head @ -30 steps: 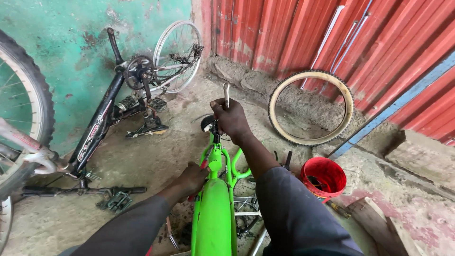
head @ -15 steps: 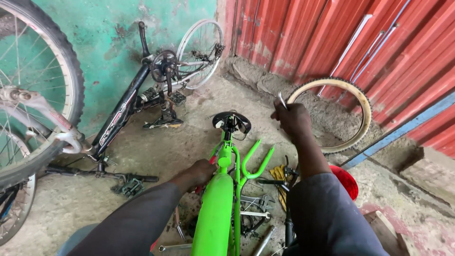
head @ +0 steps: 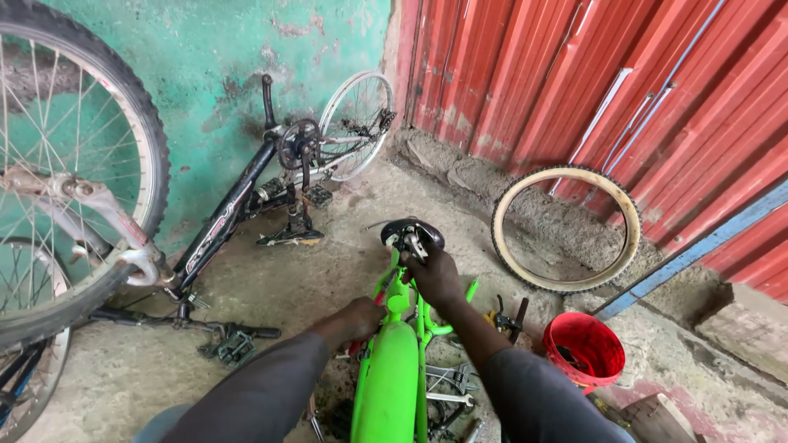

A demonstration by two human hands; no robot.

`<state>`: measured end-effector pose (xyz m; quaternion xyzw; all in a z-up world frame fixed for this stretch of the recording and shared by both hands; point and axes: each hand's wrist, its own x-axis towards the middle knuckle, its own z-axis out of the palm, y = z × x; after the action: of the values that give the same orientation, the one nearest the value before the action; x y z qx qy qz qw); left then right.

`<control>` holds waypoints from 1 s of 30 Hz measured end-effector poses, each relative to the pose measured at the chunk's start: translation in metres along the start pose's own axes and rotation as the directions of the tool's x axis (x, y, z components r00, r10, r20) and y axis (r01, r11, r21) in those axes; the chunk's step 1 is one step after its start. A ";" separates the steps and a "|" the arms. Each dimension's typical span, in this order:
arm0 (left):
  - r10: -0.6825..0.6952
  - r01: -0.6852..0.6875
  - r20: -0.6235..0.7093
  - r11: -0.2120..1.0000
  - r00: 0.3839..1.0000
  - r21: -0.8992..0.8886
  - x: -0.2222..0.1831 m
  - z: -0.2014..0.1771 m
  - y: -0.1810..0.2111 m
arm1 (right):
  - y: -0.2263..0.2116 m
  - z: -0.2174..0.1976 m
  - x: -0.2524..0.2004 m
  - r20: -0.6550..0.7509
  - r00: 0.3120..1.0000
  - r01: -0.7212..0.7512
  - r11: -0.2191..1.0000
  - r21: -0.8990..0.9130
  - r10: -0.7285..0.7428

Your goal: A person is repairing or assembling a green bicycle frame, including attaching the seat and using pliers to adjust components.

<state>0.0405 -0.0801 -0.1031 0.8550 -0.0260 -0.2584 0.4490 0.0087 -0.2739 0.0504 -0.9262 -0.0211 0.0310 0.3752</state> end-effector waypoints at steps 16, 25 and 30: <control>0.056 -0.056 0.037 0.998 0.998 -0.014 -0.014 -0.004 0.001 | 0.026 -0.145 -0.008 -0.592 0.773 0.244 0.755 0.609 0.227; -0.020 0.009 -0.049 0.975 0.999 -0.221 0.012 0.005 -0.009 | 0.174 -0.161 0.017 -0.272 0.867 -0.488 0.826 -0.282 0.418; -0.061 0.033 -0.089 0.957 0.994 -0.287 -0.013 0.003 0.010 | 0.153 -0.120 0.035 0.036 0.919 -0.384 0.911 -0.147 0.393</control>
<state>0.0296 -0.0852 -0.0914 0.7933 0.0535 -0.2282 0.5620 0.0549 -0.4645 0.0287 -0.9340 0.1493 0.1334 0.2960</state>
